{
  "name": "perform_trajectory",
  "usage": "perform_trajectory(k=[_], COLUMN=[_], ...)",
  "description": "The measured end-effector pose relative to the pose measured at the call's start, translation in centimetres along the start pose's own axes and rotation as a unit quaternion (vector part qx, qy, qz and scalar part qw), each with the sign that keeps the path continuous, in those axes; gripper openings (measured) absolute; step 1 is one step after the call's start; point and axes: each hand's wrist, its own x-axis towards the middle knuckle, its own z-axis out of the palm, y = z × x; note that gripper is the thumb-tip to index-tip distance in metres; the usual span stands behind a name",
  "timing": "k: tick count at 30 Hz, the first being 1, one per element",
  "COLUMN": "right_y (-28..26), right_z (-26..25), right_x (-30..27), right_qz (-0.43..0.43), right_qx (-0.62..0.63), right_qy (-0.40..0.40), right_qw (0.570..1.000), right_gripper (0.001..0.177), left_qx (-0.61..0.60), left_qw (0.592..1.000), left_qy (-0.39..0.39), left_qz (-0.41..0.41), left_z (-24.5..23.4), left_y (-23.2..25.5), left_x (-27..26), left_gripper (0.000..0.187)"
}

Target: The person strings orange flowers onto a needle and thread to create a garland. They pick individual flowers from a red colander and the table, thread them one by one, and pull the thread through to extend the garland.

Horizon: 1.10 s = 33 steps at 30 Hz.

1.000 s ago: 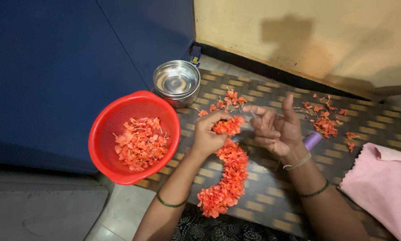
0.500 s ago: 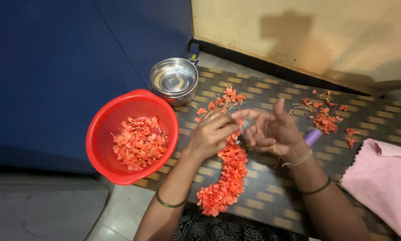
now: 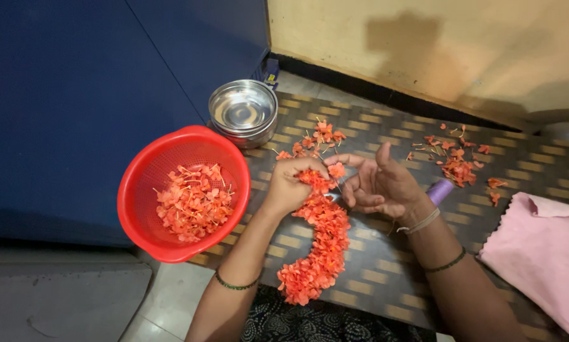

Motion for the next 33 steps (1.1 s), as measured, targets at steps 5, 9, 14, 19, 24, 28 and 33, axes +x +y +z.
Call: perform_trajectory(k=[5, 9, 14, 19, 24, 28, 33], right_y=[0.2, 0.5, 0.9, 1.1, 1.2, 0.9, -2.0], right_z=[0.1, 0.2, -0.1, -0.3, -0.8, -1.3, -0.7], right_x=[0.0, 0.3, 0.6, 0.6, 0.1, 0.0, -1.3], right_qz=[-0.015, -0.022, -0.014, -0.024, -0.078, -0.137, -0.231], right_qx=[0.005, 0.038, 0.053, 0.048, 0.147, 0.011, -0.475], right_qy=[0.016, 0.03, 0.087, 0.114, 0.102, 0.214, 0.421], right_qw=[1.0, 0.999, 0.995, 0.992, 0.981, 0.967, 0.738], right_gripper=[0.094, 0.086, 0.08, 0.07, 0.05, 0.026, 0.02], left_qx=[-0.062, -0.184, -0.358, -0.355, -0.449, -0.345, -0.264], left_qw=[0.996, 0.973, 0.92, 0.915, 0.888, 0.924, 0.946], left_qy=[0.043, 0.087, 0.091, 0.096, 0.052, 0.064, 0.032], left_qz=[-0.042, -0.106, -0.132, -0.164, -0.09, -0.154, -0.184], left_z=[0.3, 1.0, 1.7, 1.9, 1.9, 1.3, -0.2], left_y=[-2.6, -4.2, -3.4, -1.2, -3.0, -4.8, -4.4], left_x=[0.3, 0.5, 0.8, 1.6, 1.4, 1.1, 1.4], left_gripper=[0.04, 0.043, 0.036, 0.032, 0.018, 0.026, 0.017])
